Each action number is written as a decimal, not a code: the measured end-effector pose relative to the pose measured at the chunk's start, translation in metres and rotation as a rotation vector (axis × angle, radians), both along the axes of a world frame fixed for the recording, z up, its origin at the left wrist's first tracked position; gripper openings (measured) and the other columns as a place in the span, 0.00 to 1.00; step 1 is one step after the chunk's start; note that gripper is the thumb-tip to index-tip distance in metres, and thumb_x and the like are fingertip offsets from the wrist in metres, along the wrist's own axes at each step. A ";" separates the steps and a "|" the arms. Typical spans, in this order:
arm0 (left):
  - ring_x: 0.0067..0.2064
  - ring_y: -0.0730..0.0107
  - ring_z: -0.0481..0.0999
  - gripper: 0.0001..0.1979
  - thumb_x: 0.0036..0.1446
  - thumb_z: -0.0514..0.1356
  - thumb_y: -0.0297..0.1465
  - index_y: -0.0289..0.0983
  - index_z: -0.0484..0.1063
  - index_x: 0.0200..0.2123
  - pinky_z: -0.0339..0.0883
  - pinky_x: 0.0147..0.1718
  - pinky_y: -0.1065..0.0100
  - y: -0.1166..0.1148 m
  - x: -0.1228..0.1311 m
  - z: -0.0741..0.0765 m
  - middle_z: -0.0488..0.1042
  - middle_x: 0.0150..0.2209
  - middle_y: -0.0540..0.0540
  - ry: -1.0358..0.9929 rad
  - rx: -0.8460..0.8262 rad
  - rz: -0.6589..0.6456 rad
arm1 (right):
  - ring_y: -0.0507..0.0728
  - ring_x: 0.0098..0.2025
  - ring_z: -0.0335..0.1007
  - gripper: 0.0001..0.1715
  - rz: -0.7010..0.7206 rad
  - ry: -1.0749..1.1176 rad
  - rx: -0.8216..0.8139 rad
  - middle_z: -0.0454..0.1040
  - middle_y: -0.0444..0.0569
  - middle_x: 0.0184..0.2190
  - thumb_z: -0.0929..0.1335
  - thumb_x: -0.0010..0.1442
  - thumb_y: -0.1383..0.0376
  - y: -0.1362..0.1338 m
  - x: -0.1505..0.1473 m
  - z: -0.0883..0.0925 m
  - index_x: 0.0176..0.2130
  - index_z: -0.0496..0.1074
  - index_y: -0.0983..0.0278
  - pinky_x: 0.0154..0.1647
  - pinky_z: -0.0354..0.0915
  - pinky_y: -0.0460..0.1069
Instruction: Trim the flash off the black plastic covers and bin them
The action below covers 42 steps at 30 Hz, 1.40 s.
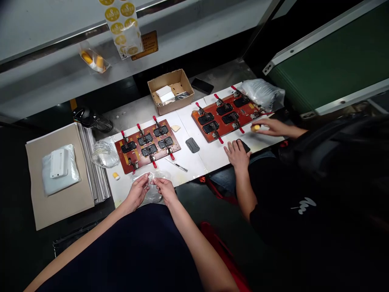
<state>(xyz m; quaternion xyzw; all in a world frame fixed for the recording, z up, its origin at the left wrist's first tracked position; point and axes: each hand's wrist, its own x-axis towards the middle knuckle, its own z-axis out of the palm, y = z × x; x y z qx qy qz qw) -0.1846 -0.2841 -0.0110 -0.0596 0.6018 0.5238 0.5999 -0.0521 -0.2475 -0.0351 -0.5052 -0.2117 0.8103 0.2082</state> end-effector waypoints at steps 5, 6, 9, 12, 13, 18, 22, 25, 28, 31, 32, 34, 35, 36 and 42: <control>0.26 0.80 0.64 0.23 0.40 0.75 0.42 0.36 0.79 0.38 0.61 0.28 0.74 -0.002 0.001 -0.001 0.69 0.28 0.53 0.033 -0.008 -0.016 | 0.47 0.20 0.53 0.25 -0.006 -0.100 0.098 0.72 0.43 0.23 0.75 0.49 0.46 -0.001 -0.002 -0.004 0.25 0.73 0.65 0.21 0.47 0.45; 0.26 0.80 0.65 0.23 0.40 0.75 0.43 0.36 0.78 0.37 0.61 0.28 0.74 -0.002 0.001 -0.001 0.69 0.27 0.53 0.044 -0.011 -0.025 | 0.47 0.20 0.53 0.26 -0.006 -0.115 0.117 0.71 0.43 0.21 0.74 0.49 0.45 -0.001 -0.002 -0.005 0.24 0.71 0.65 0.22 0.47 0.46; 0.27 0.77 0.67 0.24 0.42 0.73 0.46 0.35 0.77 0.38 0.62 0.28 0.72 -0.001 0.001 -0.002 0.69 0.29 0.51 0.101 -0.025 -0.069 | 0.49 0.22 0.57 0.26 0.002 -0.157 0.173 0.72 0.43 0.23 0.73 0.49 0.44 -0.001 -0.003 -0.006 0.27 0.71 0.63 0.24 0.51 0.46; 0.27 0.75 0.67 0.26 0.44 0.71 0.49 0.35 0.75 0.38 0.62 0.29 0.69 -0.002 0.000 -0.003 0.69 0.29 0.50 0.211 -0.057 -0.126 | 0.51 0.25 0.62 0.24 0.027 -0.207 0.221 0.75 0.45 0.27 0.73 0.49 0.45 0.000 -0.002 -0.006 0.32 0.73 0.63 0.26 0.54 0.47; 0.26 0.75 0.66 0.26 0.45 0.70 0.50 0.36 0.73 0.37 0.61 0.29 0.68 -0.003 -0.001 -0.003 0.68 0.28 0.51 0.270 -0.077 -0.138 | 0.52 0.25 0.62 0.24 0.038 -0.231 0.237 0.75 0.45 0.27 0.73 0.50 0.45 0.000 -0.002 -0.006 0.32 0.72 0.63 0.27 0.55 0.47; 0.30 0.71 0.61 0.24 0.45 0.71 0.46 0.41 0.63 0.35 0.58 0.33 0.67 -0.020 -0.009 0.009 0.58 0.29 0.55 0.727 -0.123 -0.162 | 0.52 0.23 0.62 0.26 0.126 -0.389 0.334 0.73 0.44 0.21 0.71 0.53 0.43 0.000 0.003 -0.002 0.26 0.67 0.62 0.27 0.54 0.47; 0.40 0.63 0.64 0.26 0.43 0.73 0.40 0.43 0.62 0.40 0.59 0.46 0.62 -0.027 -0.012 0.026 0.61 0.38 0.50 0.970 -0.010 -0.265 | 0.54 0.24 0.65 0.25 0.212 -0.460 0.415 0.74 0.45 0.21 0.70 0.55 0.44 0.001 0.002 0.007 0.24 0.67 0.61 0.28 0.54 0.48; 0.50 0.55 0.63 0.26 0.45 0.72 0.39 0.41 0.64 0.43 0.57 0.54 0.57 -0.024 -0.012 0.034 0.62 0.45 0.44 1.032 0.072 -0.349 | 0.53 0.25 0.64 0.26 0.240 -0.493 0.469 0.73 0.44 0.22 0.69 0.57 0.45 0.001 0.000 0.012 0.23 0.65 0.61 0.28 0.53 0.48; 0.52 0.52 0.65 0.23 0.45 0.72 0.38 0.40 0.70 0.43 0.58 0.54 0.56 -0.020 -0.013 0.035 0.67 0.45 0.42 0.986 0.140 -0.466 | 0.52 0.24 0.59 0.27 0.255 -0.503 0.512 0.67 0.41 0.20 0.70 0.56 0.44 0.001 -0.002 0.013 0.22 0.62 0.61 0.27 0.51 0.47; 0.38 0.59 0.73 0.14 0.44 0.72 0.36 0.41 0.77 0.36 0.65 0.41 0.62 -0.016 -0.016 0.029 0.74 0.34 0.46 0.825 0.188 -0.637 | 0.51 0.22 0.54 0.28 0.299 -0.445 0.526 0.61 0.39 0.18 0.68 0.56 0.43 -0.001 -0.003 0.009 0.22 0.60 0.60 0.25 0.49 0.47; 0.33 0.61 0.73 0.11 0.45 0.72 0.36 0.40 0.78 0.32 0.65 0.37 0.64 -0.015 -0.018 0.026 0.75 0.30 0.47 0.771 0.192 -0.676 | 0.51 0.22 0.53 0.28 0.318 -0.423 0.524 0.60 0.39 0.17 0.68 0.57 0.42 -0.002 -0.002 0.008 0.22 0.60 0.60 0.24 0.49 0.47; 0.29 0.64 0.72 0.09 0.48 0.70 0.38 0.39 0.78 0.28 0.63 0.31 0.66 -0.015 -0.022 0.020 0.75 0.26 0.47 0.692 0.181 -0.707 | 0.51 0.22 0.53 0.28 0.343 -0.408 0.519 0.60 0.39 0.17 0.67 0.58 0.42 -0.003 0.001 0.005 0.22 0.60 0.60 0.24 0.49 0.47; 0.28 0.64 0.72 0.09 0.50 0.68 0.39 0.39 0.79 0.27 0.62 0.30 0.67 -0.015 -0.024 0.017 0.76 0.25 0.47 0.669 0.171 -0.704 | 0.51 0.22 0.53 0.28 0.348 -0.420 0.518 0.60 0.39 0.18 0.67 0.58 0.43 -0.004 0.004 0.004 0.22 0.61 0.60 0.24 0.49 0.47; 0.27 0.65 0.71 0.10 0.51 0.68 0.40 0.39 0.79 0.27 0.61 0.29 0.67 -0.016 -0.027 0.015 0.76 0.24 0.47 0.656 0.160 -0.693 | 0.51 0.22 0.54 0.27 0.350 -0.441 0.519 0.61 0.40 0.18 0.68 0.58 0.44 -0.005 0.007 0.004 0.22 0.61 0.60 0.25 0.49 0.47; 0.27 0.68 0.67 0.10 0.53 0.65 0.40 0.40 0.77 0.26 0.58 0.30 0.69 -0.024 -0.032 0.012 0.74 0.25 0.49 0.725 0.103 -0.588 | 0.53 0.27 0.57 0.18 0.356 -0.498 0.504 0.63 0.42 0.21 0.75 0.50 0.60 -0.006 0.012 0.007 0.23 0.63 0.60 0.29 0.48 0.47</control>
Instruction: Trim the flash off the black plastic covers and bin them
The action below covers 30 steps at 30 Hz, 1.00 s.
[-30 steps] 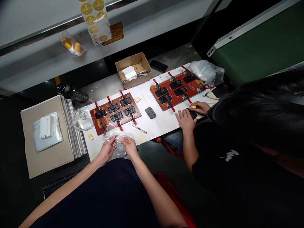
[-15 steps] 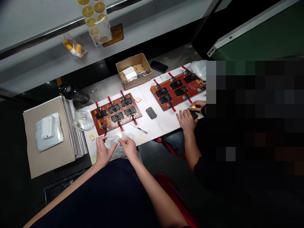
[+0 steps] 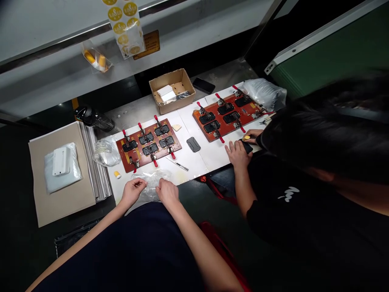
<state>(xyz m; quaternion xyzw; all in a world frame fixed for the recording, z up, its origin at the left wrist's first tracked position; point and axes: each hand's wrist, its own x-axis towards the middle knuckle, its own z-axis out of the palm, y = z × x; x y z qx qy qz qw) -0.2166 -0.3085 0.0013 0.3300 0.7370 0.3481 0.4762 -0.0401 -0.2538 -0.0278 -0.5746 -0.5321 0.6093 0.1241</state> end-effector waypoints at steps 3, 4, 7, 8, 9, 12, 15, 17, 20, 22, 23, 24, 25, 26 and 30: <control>0.26 0.68 0.65 0.08 0.52 0.65 0.37 0.40 0.76 0.26 0.56 0.29 0.69 -0.008 0.002 0.002 0.72 0.23 0.50 0.012 -0.001 -0.062 | 0.52 0.28 0.60 0.14 0.032 0.108 -0.091 0.68 0.42 0.24 0.73 0.55 0.57 0.002 -0.008 -0.002 0.28 0.67 0.60 0.30 0.52 0.46; 0.25 0.68 0.65 0.07 0.52 0.65 0.36 0.40 0.76 0.25 0.55 0.29 0.69 -0.011 0.001 0.003 0.71 0.22 0.50 0.009 -0.005 -0.099 | 0.52 0.28 0.62 0.13 0.050 0.157 -0.139 0.70 0.42 0.25 0.72 0.57 0.55 0.003 -0.008 -0.003 0.30 0.68 0.60 0.31 0.54 0.46; 0.26 0.66 0.66 0.07 0.52 0.65 0.35 0.41 0.76 0.25 0.56 0.30 0.68 -0.022 -0.003 0.009 0.71 0.22 0.50 0.011 -0.002 -0.204 | 0.52 0.29 0.67 0.17 0.144 0.300 -0.321 0.75 0.43 0.28 0.74 0.53 0.51 0.004 -0.001 -0.009 0.34 0.73 0.61 0.32 0.61 0.46; 0.28 0.65 0.67 0.06 0.53 0.64 0.35 0.42 0.76 0.25 0.57 0.31 0.67 -0.025 -0.005 0.012 0.72 0.24 0.49 0.014 0.008 -0.233 | 0.53 0.31 0.69 0.20 0.182 0.337 -0.388 0.76 0.45 0.29 0.76 0.51 0.50 0.005 0.004 -0.010 0.35 0.75 0.62 0.33 0.63 0.47; 0.30 0.64 0.68 0.06 0.54 0.63 0.36 0.42 0.77 0.27 0.58 0.33 0.67 -0.028 -0.006 0.015 0.73 0.26 0.48 0.011 0.021 -0.264 | 0.54 0.32 0.71 0.22 0.213 0.365 -0.453 0.77 0.47 0.31 0.76 0.50 0.48 0.005 0.010 -0.012 0.35 0.76 0.63 0.33 0.65 0.47; 0.38 0.59 0.73 0.05 0.54 0.64 0.38 0.45 0.79 0.30 0.62 0.40 0.64 -0.034 -0.006 0.023 0.76 0.32 0.46 -0.045 0.053 -0.385 | 0.57 0.34 0.74 0.30 0.233 0.406 -0.603 0.79 0.54 0.34 0.70 0.55 0.40 0.004 0.022 -0.014 0.36 0.79 0.65 0.34 0.69 0.50; 0.38 0.59 0.75 0.04 0.51 0.67 0.38 0.48 0.80 0.31 0.65 0.40 0.65 -0.034 0.003 0.024 0.77 0.32 0.46 -0.110 0.081 -0.505 | 0.58 0.38 0.76 0.29 0.232 0.441 -0.665 0.80 0.53 0.36 0.73 0.53 0.43 0.005 0.023 -0.015 0.41 0.79 0.64 0.38 0.70 0.51; 0.37 0.59 0.76 0.04 0.49 0.69 0.37 0.48 0.80 0.31 0.65 0.40 0.65 -0.031 0.009 0.021 0.78 0.32 0.47 -0.110 0.110 -0.553 | 0.58 0.37 0.76 0.27 0.233 0.448 -0.662 0.80 0.51 0.35 0.78 0.47 0.50 0.006 0.021 -0.018 0.42 0.79 0.64 0.38 0.70 0.50; 0.37 0.59 0.76 0.03 0.55 0.64 0.34 0.47 0.79 0.33 0.65 0.40 0.64 -0.028 0.012 0.015 0.77 0.33 0.46 -0.041 0.155 -0.567 | 0.54 0.28 0.72 0.20 0.137 0.388 -0.578 0.77 0.46 0.26 0.79 0.43 0.58 0.009 0.020 -0.029 0.34 0.77 0.65 0.32 0.66 0.48; 0.40 0.59 0.75 0.08 0.60 0.59 0.32 0.47 0.79 0.36 0.65 0.42 0.63 -0.028 0.010 0.011 0.77 0.35 0.44 0.025 0.176 -0.547 | 0.52 0.24 0.67 0.16 0.033 0.332 -0.496 0.74 0.42 0.22 0.77 0.44 0.59 0.009 0.022 -0.037 0.31 0.74 0.64 0.28 0.62 0.47; 0.41 0.58 0.75 0.10 0.62 0.57 0.31 0.46 0.79 0.38 0.65 0.43 0.62 -0.028 0.008 0.009 0.77 0.37 0.43 0.056 0.183 -0.537 | 0.51 0.24 0.66 0.15 -0.010 0.309 -0.462 0.73 0.41 0.22 0.76 0.46 0.59 0.009 0.025 -0.041 0.31 0.73 0.63 0.27 0.61 0.46; 0.43 0.58 0.75 0.11 0.62 0.55 0.30 0.46 0.78 0.39 0.65 0.44 0.61 -0.027 0.006 0.007 0.77 0.38 0.43 0.083 0.189 -0.530 | 0.51 0.24 0.66 0.14 -0.040 0.293 -0.438 0.73 0.41 0.22 0.76 0.46 0.59 0.008 0.028 -0.044 0.33 0.73 0.62 0.27 0.61 0.46; 0.44 0.57 0.74 0.12 0.62 0.55 0.29 0.46 0.78 0.40 0.65 0.45 0.61 -0.027 0.005 0.004 0.77 0.39 0.43 0.108 0.194 -0.524 | 0.51 0.24 0.66 0.15 -0.054 0.281 -0.423 0.73 0.41 0.23 0.75 0.46 0.60 0.006 0.031 -0.046 0.35 0.73 0.62 0.27 0.62 0.47; 0.45 0.57 0.74 0.12 0.62 0.54 0.28 0.45 0.77 0.40 0.65 0.46 0.61 -0.027 0.003 0.002 0.77 0.40 0.43 0.132 0.197 -0.516 | 0.52 0.24 0.66 0.17 -0.054 0.271 -0.416 0.74 0.41 0.25 0.75 0.46 0.61 0.004 0.034 -0.047 0.37 0.74 0.61 0.27 0.62 0.47; 0.51 0.56 0.71 0.14 0.62 0.52 0.26 0.44 0.75 0.45 0.63 0.51 0.57 -0.019 -0.001 -0.009 0.73 0.46 0.42 0.255 0.189 -0.429 | 0.52 0.23 0.65 0.17 0.004 0.204 -0.378 0.74 0.43 0.26 0.74 0.43 0.64 -0.007 0.048 -0.045 0.37 0.77 0.63 0.25 0.61 0.47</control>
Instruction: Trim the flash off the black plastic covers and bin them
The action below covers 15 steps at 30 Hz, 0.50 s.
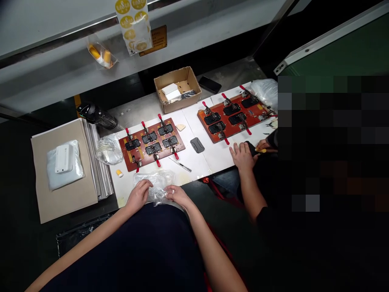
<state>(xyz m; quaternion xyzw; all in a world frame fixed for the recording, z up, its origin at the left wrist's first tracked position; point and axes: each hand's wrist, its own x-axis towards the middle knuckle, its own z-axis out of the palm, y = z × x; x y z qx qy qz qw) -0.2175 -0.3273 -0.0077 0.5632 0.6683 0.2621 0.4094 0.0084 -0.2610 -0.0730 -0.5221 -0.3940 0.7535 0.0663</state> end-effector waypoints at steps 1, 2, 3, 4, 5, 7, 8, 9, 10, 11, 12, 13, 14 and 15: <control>0.51 0.55 0.70 0.14 0.63 0.52 0.26 0.44 0.75 0.45 0.63 0.52 0.56 0.003 0.000 -0.002 0.73 0.46 0.42 0.025 0.002 0.020 | 0.53 0.23 0.65 0.14 0.002 -0.032 0.035 0.74 0.44 0.25 0.73 0.44 0.63 -0.001 0.003 0.001 0.35 0.77 0.64 0.26 0.61 0.48; 0.50 0.56 0.71 0.13 0.63 0.53 0.27 0.43 0.75 0.45 0.63 0.52 0.56 0.007 0.001 -0.004 0.73 0.44 0.42 0.042 -0.001 0.026 | 0.54 0.25 0.66 0.11 -0.008 -0.069 0.082 0.74 0.45 0.25 0.72 0.46 0.62 -0.001 0.006 0.002 0.33 0.77 0.64 0.27 0.61 0.48; 0.48 0.57 0.72 0.11 0.62 0.54 0.28 0.43 0.75 0.43 0.64 0.51 0.57 0.011 0.002 -0.006 0.73 0.42 0.43 0.053 -0.008 0.019 | 0.55 0.27 0.67 0.10 -0.025 -0.109 0.140 0.74 0.45 0.26 0.71 0.49 0.60 0.000 0.007 0.004 0.33 0.76 0.64 0.30 0.62 0.49; 0.47 0.57 0.72 0.09 0.61 0.56 0.29 0.43 0.76 0.41 0.65 0.50 0.59 0.015 0.003 -0.007 0.74 0.41 0.43 0.061 -0.018 0.005 | 0.56 0.30 0.69 0.11 -0.043 -0.142 0.203 0.75 0.46 0.28 0.70 0.53 0.58 0.003 0.007 0.005 0.34 0.75 0.63 0.33 0.63 0.49; 0.47 0.58 0.73 0.08 0.60 0.58 0.29 0.43 0.76 0.40 0.65 0.50 0.60 0.019 0.005 -0.009 0.74 0.41 0.44 0.074 -0.030 -0.003 | 0.57 0.34 0.71 0.13 -0.055 -0.165 0.264 0.77 0.48 0.32 0.68 0.56 0.56 0.007 0.006 0.006 0.36 0.75 0.63 0.37 0.64 0.50; 0.52 0.55 0.71 0.12 0.58 0.59 0.28 0.43 0.75 0.45 0.62 0.53 0.59 0.026 0.007 -0.014 0.74 0.46 0.42 0.127 -0.058 0.027 | 0.58 0.44 0.72 0.16 -0.043 -0.175 0.361 0.78 0.50 0.42 0.63 0.63 0.54 0.017 -0.003 0.007 0.43 0.73 0.62 0.45 0.65 0.51; 0.56 0.53 0.69 0.17 0.57 0.60 0.27 0.42 0.73 0.50 0.60 0.55 0.57 0.029 0.007 -0.017 0.73 0.50 0.40 0.166 -0.076 0.065 | 0.57 0.47 0.72 0.17 -0.011 -0.168 0.390 0.77 0.50 0.46 0.61 0.66 0.55 0.022 -0.010 0.007 0.46 0.71 0.61 0.48 0.65 0.51; 0.57 0.51 0.68 0.21 0.55 0.61 0.26 0.40 0.70 0.54 0.59 0.55 0.56 0.032 0.006 -0.020 0.72 0.51 0.39 0.205 -0.102 0.108 | 0.56 0.48 0.72 0.17 0.038 -0.161 0.404 0.77 0.50 0.47 0.60 0.68 0.56 0.027 -0.018 0.006 0.47 0.71 0.61 0.50 0.65 0.51; 0.56 0.50 0.69 0.24 0.53 0.61 0.25 0.38 0.69 0.55 0.60 0.54 0.56 0.035 0.004 -0.024 0.73 0.49 0.38 0.238 -0.134 0.145 | 0.56 0.48 0.72 0.16 0.102 -0.160 0.408 0.77 0.50 0.47 0.60 0.68 0.58 0.030 -0.026 0.005 0.47 0.71 0.62 0.50 0.66 0.51; 0.52 0.50 0.72 0.23 0.52 0.61 0.24 0.36 0.70 0.53 0.62 0.50 0.57 0.037 0.001 -0.027 0.75 0.44 0.38 0.260 -0.170 0.172 | 0.56 0.47 0.73 0.14 0.176 -0.169 0.403 0.78 0.50 0.45 0.62 0.68 0.59 0.031 -0.034 0.004 0.47 0.71 0.63 0.50 0.67 0.51; 0.46 0.52 0.74 0.20 0.51 0.60 0.24 0.36 0.72 0.49 0.63 0.46 0.59 0.038 -0.003 -0.030 0.76 0.37 0.41 0.273 -0.204 0.189 | 0.55 0.45 0.74 0.13 0.254 -0.190 0.395 0.78 0.49 0.43 0.64 0.68 0.59 0.030 -0.041 0.004 0.45 0.72 0.64 0.49 0.68 0.52; 0.40 0.55 0.75 0.16 0.52 0.59 0.23 0.37 0.73 0.45 0.63 0.41 0.61 0.039 -0.007 -0.031 0.75 0.31 0.44 0.278 -0.231 0.198 | 0.56 0.44 0.74 0.12 0.330 -0.222 0.385 0.77 0.49 0.42 0.66 0.67 0.60 0.028 -0.048 0.004 0.44 0.73 0.65 0.49 0.69 0.54; 0.35 0.58 0.75 0.13 0.52 0.58 0.24 0.38 0.73 0.42 0.63 0.38 0.62 0.040 -0.012 -0.031 0.74 0.27 0.46 0.276 -0.245 0.201 | 0.56 0.44 0.74 0.12 0.401 -0.261 0.375 0.77 0.49 0.42 0.68 0.66 0.59 0.024 -0.055 0.006 0.43 0.73 0.66 0.49 0.69 0.55; 0.32 0.60 0.74 0.11 0.54 0.56 0.24 0.39 0.73 0.40 0.62 0.36 0.64 0.039 -0.015 -0.030 0.73 0.25 0.48 0.270 -0.248 0.202 | 0.56 0.44 0.74 0.13 0.465 -0.302 0.366 0.76 0.50 0.43 0.69 0.66 0.59 0.020 -0.060 0.010 0.44 0.73 0.67 0.49 0.70 0.56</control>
